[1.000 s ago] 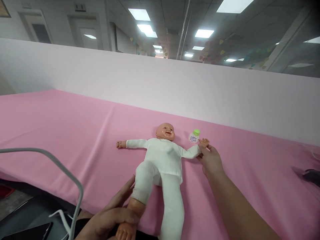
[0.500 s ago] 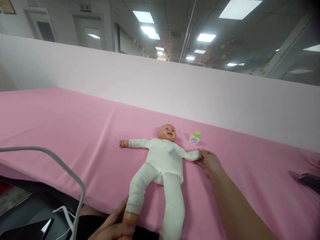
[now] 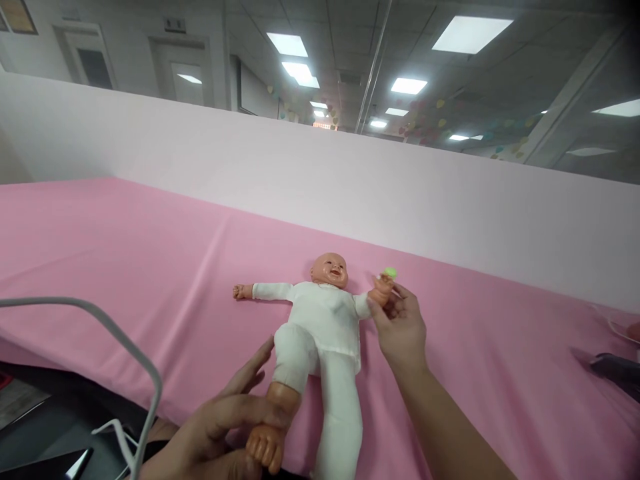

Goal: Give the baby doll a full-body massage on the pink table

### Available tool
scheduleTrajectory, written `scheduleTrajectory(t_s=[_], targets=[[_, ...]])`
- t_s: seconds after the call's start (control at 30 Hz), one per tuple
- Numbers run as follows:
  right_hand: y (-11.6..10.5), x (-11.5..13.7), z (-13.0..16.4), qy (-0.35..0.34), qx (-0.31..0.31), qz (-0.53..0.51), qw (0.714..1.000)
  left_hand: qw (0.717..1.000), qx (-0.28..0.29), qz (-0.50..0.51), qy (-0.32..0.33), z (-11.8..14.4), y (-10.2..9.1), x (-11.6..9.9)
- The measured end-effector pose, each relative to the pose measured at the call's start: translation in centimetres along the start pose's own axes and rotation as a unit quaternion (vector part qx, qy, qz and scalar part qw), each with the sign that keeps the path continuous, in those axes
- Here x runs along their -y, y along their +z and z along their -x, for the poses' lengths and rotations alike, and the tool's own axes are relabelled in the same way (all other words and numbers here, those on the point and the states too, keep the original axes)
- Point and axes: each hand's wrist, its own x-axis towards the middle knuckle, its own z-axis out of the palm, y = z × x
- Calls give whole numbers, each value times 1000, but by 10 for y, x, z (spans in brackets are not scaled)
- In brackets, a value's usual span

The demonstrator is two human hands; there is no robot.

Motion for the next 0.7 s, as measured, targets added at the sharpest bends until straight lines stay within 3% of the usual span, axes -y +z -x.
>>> scheduleTrajectory(t_s=[0.17,0.4,0.57,0.7], targets=[[20,5,20,-134,112,149,973,998,56,-22,-2,-31,10,-21],[32,5,28,-282,217,237,904,992,100,-34,70,-61,15,-17],[30,5,28,-319,259,269,871,990,92,-65,86,-71,21,-23],[30,2,26,-304,238,241,890,993,82,-41,70,-62,21,-25]])
